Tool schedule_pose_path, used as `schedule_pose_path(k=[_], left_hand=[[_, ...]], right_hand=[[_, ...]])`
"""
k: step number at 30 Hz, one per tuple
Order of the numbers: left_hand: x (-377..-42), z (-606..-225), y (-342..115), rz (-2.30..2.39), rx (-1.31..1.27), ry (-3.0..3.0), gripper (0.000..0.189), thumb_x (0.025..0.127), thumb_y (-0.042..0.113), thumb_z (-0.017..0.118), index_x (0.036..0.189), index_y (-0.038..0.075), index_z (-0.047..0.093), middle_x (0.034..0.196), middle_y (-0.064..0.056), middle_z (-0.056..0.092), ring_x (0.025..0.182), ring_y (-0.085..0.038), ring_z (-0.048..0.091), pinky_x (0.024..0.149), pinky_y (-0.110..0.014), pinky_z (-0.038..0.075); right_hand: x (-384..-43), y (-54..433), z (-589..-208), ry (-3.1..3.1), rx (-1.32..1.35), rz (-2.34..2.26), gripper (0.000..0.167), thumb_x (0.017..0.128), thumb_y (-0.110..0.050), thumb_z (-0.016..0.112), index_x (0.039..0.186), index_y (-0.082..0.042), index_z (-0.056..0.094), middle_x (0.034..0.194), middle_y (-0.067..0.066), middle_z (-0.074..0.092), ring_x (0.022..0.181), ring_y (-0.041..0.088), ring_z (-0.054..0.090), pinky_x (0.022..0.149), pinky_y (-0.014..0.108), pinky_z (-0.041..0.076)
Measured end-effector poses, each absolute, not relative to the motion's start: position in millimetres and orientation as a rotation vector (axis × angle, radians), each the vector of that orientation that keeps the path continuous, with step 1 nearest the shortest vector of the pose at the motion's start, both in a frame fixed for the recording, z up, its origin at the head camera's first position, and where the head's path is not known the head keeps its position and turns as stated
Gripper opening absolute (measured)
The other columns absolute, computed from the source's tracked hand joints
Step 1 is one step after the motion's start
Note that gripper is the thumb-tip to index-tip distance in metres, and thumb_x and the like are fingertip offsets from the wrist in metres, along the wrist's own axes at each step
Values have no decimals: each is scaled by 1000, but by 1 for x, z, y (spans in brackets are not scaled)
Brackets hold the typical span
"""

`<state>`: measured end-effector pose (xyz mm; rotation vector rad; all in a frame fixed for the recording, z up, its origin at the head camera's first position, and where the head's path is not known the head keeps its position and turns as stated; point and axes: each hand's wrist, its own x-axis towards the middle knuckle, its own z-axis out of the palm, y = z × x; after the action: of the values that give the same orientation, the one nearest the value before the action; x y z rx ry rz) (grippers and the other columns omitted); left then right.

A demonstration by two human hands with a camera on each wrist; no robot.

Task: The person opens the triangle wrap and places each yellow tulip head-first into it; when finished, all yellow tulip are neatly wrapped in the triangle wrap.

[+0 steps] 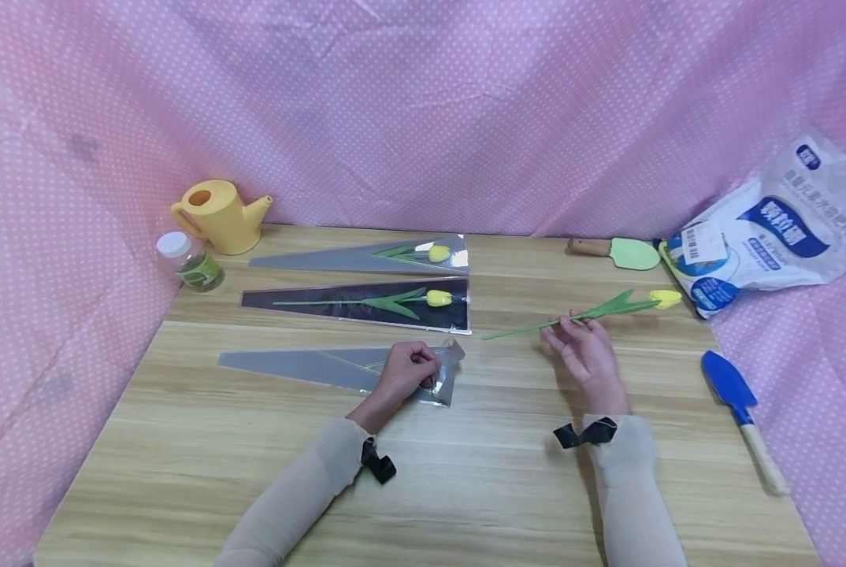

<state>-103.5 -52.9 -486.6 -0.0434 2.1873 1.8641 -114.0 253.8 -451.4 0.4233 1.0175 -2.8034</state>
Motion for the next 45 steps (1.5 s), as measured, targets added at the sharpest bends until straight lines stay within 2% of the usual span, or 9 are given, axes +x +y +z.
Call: schedule_pose_path(k=[14, 30, 38, 45], left_hand=[[-103, -485, -53, 1870, -73, 2163, 7, 83, -1, 66, 84, -7, 69, 58, 7, 59, 48, -7, 51, 49, -21, 48], [-101, -475, -49, 1904, -79, 2272, 9, 81, -5, 61, 84, -6, 70, 63, 1, 63, 48, -9, 52, 48, -21, 46], [-102, -462, -45, 1742, 59, 2613, 7, 78, 0, 63, 76, 0, 70, 65, -9, 66, 56, -7, 52, 52, -19, 45], [-103, -452, -37, 1544, 176, 2846, 10, 76, 2, 61, 68, 6, 66, 57, -2, 61, 50, -6, 49, 49, -19, 41]], right_hand=[[-100, 195, -436, 1348, 462, -2754, 20, 95, 11, 52, 98, -9, 52, 86, 1, 60, 85, 14, 70, 84, 37, 61], [-93, 178, -448, 1560, 541, -2826, 17, 94, 11, 55, 102, -2, 48, 89, 1, 58, 83, 13, 70, 76, 34, 63], [-92, 170, -454, 1648, 558, -2855, 18, 93, 13, 55, 101, -1, 50, 90, 1, 56, 84, 15, 70, 76, 35, 63], [-90, 158, -458, 1673, 585, -2872, 20, 94, 10, 56, 110, 2, 46, 93, 1, 54, 86, 14, 69, 78, 33, 62]])
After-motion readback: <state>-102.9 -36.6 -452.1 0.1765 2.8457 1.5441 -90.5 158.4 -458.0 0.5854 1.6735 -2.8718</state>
